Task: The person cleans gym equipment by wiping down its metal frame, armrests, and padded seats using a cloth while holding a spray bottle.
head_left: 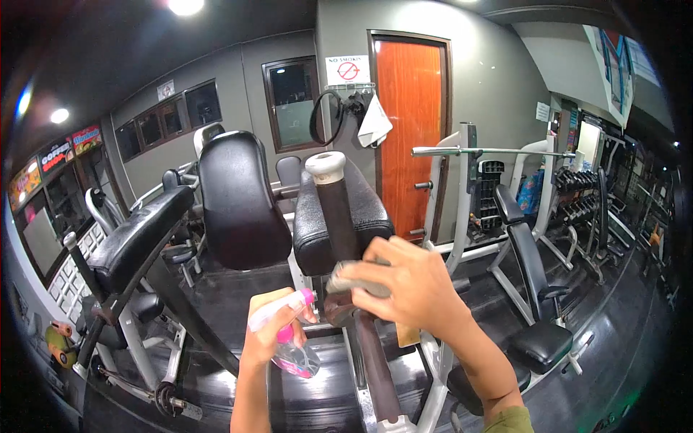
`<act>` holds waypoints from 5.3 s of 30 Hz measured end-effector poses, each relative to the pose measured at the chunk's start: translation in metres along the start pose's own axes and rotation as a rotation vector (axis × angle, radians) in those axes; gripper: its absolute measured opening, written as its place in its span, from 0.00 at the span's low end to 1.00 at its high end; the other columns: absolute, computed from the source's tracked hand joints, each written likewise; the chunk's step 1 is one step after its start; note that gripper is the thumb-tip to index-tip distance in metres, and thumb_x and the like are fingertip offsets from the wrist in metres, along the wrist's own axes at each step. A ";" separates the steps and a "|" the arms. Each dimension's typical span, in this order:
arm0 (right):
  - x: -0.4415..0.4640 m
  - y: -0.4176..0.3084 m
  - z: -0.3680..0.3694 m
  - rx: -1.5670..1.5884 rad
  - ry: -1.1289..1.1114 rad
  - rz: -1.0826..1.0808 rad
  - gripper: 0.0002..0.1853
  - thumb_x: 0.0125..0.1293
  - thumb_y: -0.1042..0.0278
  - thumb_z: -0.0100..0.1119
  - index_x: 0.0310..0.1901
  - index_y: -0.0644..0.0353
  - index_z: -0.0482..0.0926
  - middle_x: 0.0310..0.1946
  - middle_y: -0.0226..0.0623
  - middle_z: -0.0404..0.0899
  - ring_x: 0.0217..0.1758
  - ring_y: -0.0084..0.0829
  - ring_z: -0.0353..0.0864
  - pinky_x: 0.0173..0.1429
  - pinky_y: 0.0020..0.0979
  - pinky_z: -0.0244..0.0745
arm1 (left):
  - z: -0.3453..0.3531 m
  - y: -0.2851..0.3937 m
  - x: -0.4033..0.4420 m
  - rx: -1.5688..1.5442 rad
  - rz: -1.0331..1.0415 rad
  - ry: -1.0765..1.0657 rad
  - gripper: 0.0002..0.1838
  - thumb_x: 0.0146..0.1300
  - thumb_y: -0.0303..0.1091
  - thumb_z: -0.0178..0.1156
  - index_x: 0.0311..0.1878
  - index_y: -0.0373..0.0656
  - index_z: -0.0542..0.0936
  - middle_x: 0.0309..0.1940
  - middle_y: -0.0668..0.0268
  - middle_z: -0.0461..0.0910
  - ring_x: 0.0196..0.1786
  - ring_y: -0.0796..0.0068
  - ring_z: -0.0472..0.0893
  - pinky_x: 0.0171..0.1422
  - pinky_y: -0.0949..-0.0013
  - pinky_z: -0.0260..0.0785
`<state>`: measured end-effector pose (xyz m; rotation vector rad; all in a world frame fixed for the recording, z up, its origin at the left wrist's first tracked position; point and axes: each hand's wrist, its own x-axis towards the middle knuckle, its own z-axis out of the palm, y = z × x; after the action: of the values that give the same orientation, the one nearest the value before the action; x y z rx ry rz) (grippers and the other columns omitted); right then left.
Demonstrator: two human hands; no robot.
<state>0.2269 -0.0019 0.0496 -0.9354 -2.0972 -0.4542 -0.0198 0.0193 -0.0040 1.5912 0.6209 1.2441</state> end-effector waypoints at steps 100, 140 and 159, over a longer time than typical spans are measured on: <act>-0.112 -0.066 0.098 0.210 0.657 0.642 0.21 0.47 0.78 0.72 0.46 0.54 0.87 0.38 0.39 0.79 0.37 0.37 0.82 0.41 0.32 0.77 | 0.012 -0.047 0.023 -0.369 -0.099 0.000 0.13 0.62 0.42 0.56 0.31 0.41 0.72 0.25 0.66 0.72 0.16 0.76 0.69 0.25 0.69 0.69; 0.059 -0.070 0.012 -0.649 -0.721 -0.050 0.04 0.53 0.69 0.63 0.32 0.53 0.80 0.34 0.27 0.76 0.40 0.32 0.80 0.35 0.32 0.79 | -0.026 -0.053 -0.018 -0.511 -0.110 -0.191 0.17 0.61 0.42 0.64 0.35 0.35 0.79 0.26 0.63 0.81 0.19 0.79 0.75 0.25 0.76 0.67; 0.029 -0.100 -0.024 -0.635 -0.824 0.021 0.07 0.55 0.62 0.65 0.36 0.49 0.84 0.43 0.27 0.71 0.47 0.29 0.77 0.32 0.28 0.78 | -0.050 -0.064 -0.027 -0.466 -0.223 -0.312 0.15 0.61 0.41 0.63 0.35 0.35 0.80 0.26 0.63 0.81 0.20 0.79 0.76 0.26 0.76 0.66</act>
<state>0.1520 -0.0693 0.0861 -1.7296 -2.7189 -0.8594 -0.0646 0.0403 -0.0744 1.2485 0.2731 0.8714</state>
